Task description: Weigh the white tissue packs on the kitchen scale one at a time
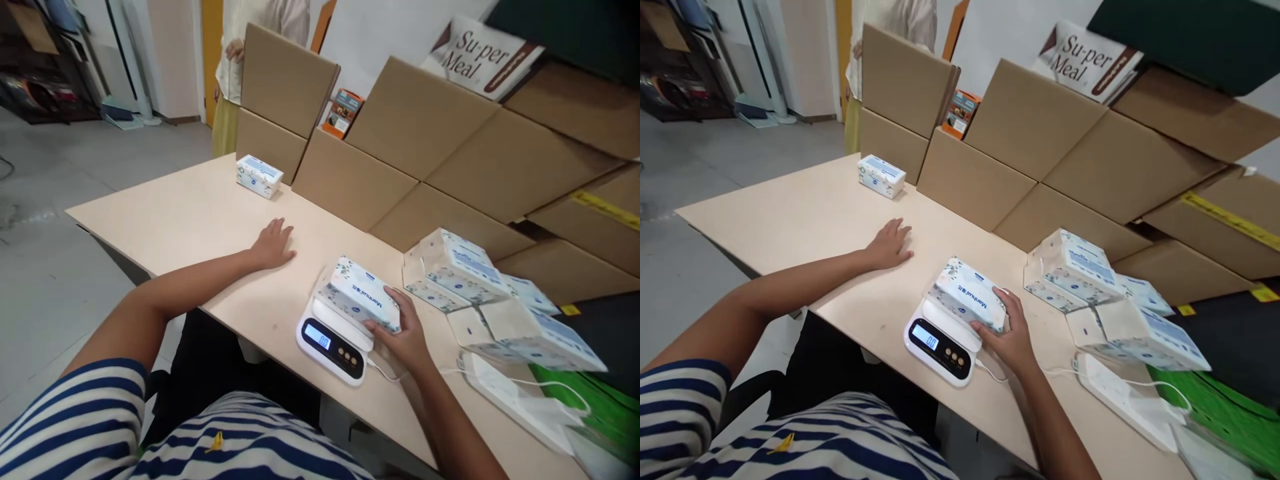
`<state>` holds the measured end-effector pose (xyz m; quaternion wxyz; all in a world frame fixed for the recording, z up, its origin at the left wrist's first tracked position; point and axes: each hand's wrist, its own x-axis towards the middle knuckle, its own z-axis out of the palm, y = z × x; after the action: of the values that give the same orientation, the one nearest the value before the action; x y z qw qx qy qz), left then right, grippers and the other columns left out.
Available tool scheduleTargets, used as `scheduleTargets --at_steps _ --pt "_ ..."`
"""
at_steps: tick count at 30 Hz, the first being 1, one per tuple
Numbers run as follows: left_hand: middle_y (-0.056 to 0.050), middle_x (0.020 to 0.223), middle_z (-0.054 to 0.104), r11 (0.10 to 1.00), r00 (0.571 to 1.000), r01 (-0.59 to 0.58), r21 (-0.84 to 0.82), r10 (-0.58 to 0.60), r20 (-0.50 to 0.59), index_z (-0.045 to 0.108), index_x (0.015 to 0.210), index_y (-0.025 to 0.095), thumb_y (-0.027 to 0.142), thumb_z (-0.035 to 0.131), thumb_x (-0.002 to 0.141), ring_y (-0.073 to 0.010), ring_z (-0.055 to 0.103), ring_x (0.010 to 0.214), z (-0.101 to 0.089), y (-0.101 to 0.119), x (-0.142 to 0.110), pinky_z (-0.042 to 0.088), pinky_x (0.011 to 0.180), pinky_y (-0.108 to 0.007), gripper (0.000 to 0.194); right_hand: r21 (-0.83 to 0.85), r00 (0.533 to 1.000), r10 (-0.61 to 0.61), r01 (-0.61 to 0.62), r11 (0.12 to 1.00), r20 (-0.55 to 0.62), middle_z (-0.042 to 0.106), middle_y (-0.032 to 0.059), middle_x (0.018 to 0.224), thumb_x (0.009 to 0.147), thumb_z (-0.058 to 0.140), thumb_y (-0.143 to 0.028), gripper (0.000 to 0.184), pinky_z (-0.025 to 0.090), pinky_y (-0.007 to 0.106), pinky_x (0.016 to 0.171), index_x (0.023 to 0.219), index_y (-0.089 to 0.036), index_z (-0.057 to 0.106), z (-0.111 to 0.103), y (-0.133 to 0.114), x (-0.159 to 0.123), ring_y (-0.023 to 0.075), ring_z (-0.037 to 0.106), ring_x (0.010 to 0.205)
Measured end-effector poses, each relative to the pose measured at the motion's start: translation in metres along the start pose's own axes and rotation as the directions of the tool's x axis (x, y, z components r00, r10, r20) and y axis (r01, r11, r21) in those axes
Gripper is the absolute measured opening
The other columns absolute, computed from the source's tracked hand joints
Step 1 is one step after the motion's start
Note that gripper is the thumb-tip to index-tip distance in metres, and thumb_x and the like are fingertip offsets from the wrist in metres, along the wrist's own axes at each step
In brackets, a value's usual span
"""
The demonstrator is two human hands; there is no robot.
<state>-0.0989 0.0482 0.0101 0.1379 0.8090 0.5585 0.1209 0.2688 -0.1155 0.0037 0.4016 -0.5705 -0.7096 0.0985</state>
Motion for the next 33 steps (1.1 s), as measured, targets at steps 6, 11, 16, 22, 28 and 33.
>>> scheduleTargets --at_steps 6,11,16,22,28,33 --pt "-0.025 0.189 0.010 0.999 1.000 -0.009 -0.052 0.009 -0.001 0.030 0.174 0.012 0.052 0.058 0.105 -0.0426 0.005 0.179 0.006 -0.002 -0.003 0.018 0.145 -0.059 0.085 -0.233 0.976 -0.216 0.207 0.950 -0.015 0.057 0.0145 0.149 0.083 0.083 -0.073 0.074 0.065 0.055 0.107 0.142 -0.031 0.070 0.001 -0.036 0.070 0.0367 0.063 0.135" --pt "-0.027 0.188 0.010 0.996 1.000 -0.028 -0.088 0.029 0.010 0.027 0.175 0.011 0.053 0.061 0.104 -0.0437 0.013 0.178 0.007 -0.003 -0.005 0.021 0.144 -0.057 0.089 -0.119 0.931 -0.344 0.330 0.936 -0.120 0.046 0.0181 0.152 0.079 0.082 -0.074 0.087 0.056 0.056 0.123 0.146 -0.022 0.063 0.070 -0.070 0.196 0.0377 0.056 0.147" --pt "-0.031 0.187 0.011 0.992 0.999 -0.032 -0.119 0.033 0.003 0.029 0.173 0.011 0.050 0.065 0.102 -0.0449 0.022 0.176 0.007 -0.004 -0.009 0.029 0.141 -0.060 0.088 0.052 0.973 -0.229 0.228 0.972 0.005 0.043 0.0193 0.157 0.081 0.082 -0.060 0.083 0.049 0.048 0.129 0.149 -0.020 0.055 0.192 -0.119 0.321 0.0320 0.056 0.148" --pt "-0.029 0.187 0.010 0.992 0.998 -0.055 -0.116 0.059 0.035 0.030 0.173 0.013 0.053 0.069 0.101 -0.0467 0.038 0.169 0.007 -0.016 -0.013 0.039 0.137 -0.055 0.091 0.129 0.968 -0.201 0.183 0.975 0.148 0.049 0.0167 0.153 0.075 0.087 -0.048 0.075 0.050 0.049 0.126 0.141 -0.022 0.061 0.286 -0.137 0.364 0.0328 0.058 0.141" --pt "-0.028 0.188 0.008 0.992 0.996 -0.072 -0.100 0.077 0.046 0.032 0.173 0.014 0.050 0.067 0.104 -0.0473 0.034 0.171 0.010 -0.018 -0.016 0.035 0.139 -0.059 0.086 0.163 0.973 -0.130 0.099 0.982 0.192 0.050 0.0138 0.149 0.074 0.084 -0.052 0.078 0.051 0.053 0.123 0.142 -0.026 0.056 0.297 -0.115 0.381 0.0321 0.058 0.135" --pt "-0.028 0.187 0.009 0.993 0.995 -0.073 -0.094 0.079 0.054 0.031 0.173 0.013 0.051 0.064 0.105 -0.0489 0.035 0.170 0.010 -0.018 -0.016 0.035 0.138 -0.059 0.085 0.132 0.976 -0.113 0.089 0.987 0.187 0.049 0.0127 0.148 0.072 0.085 -0.054 0.079 0.049 0.053 0.125 0.139 -0.028 0.052 0.299 -0.114 0.381 0.0331 0.055 0.139"
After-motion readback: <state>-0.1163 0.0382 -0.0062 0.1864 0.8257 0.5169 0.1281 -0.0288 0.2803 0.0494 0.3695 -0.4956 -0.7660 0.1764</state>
